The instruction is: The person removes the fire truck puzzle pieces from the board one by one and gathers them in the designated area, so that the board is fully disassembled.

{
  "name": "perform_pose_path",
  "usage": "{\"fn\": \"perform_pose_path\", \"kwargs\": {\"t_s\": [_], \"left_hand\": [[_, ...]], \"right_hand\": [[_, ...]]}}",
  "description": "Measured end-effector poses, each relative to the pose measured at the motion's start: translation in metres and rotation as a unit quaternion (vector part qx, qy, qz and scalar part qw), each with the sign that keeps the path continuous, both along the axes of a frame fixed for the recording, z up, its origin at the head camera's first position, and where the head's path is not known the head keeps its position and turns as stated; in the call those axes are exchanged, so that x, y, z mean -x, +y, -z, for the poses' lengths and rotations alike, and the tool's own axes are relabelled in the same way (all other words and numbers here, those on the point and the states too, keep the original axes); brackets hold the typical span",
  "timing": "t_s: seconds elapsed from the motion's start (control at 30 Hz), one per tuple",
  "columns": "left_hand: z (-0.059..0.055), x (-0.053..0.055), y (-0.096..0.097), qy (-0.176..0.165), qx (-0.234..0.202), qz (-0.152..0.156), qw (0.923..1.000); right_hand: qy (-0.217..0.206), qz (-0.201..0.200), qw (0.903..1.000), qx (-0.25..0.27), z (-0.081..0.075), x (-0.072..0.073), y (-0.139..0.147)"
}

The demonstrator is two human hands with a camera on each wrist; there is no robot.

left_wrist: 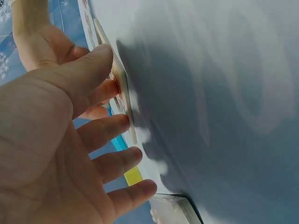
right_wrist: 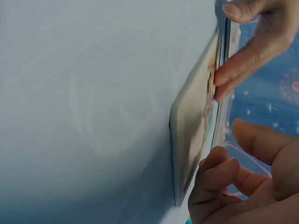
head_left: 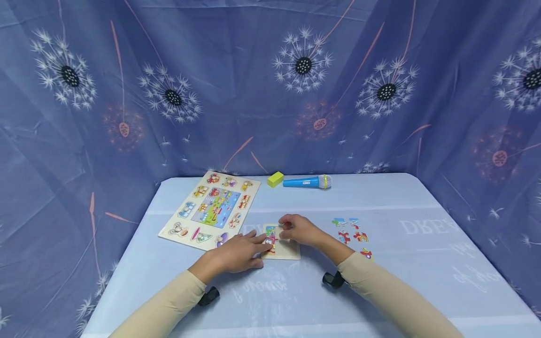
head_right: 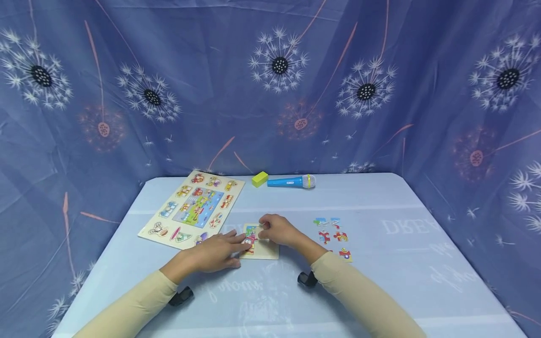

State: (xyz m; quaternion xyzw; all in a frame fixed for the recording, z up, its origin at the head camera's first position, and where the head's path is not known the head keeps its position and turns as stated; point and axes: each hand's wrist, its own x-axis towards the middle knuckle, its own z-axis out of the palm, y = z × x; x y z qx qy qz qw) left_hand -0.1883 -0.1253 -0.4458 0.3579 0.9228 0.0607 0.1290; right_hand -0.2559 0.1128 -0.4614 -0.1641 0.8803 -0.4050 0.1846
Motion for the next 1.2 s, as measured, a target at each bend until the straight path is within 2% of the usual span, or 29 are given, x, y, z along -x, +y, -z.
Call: {"fn": "perform_pose_path", "kwargs": {"t_s": [0.33,0.8,1.0,1.2], "left_hand": [[0.004,0.000,0.002,0.000,-0.004,0.000,1.0000],[0.005,-0.003,0.000,0.003,-0.002,-0.011,0.9999],[0.005,-0.003,0.000,0.001,-0.006,-0.010,0.9999],[0.005,-0.003,-0.001,0.003,-0.005,-0.009,0.9999]], "right_hand": [[0.039,-0.025,0.9979,-0.045,0.001,-0.002,-0.023],[0.032,-0.015,0.9977,-0.058,-0.008,-0.007,-0.033],[0.020,-0.010,0.9989,-0.041,-0.003,-0.003,-0.034],[0.046,-0.009,0.9966,-0.067,0.002,-0.002,-0.038]]}}
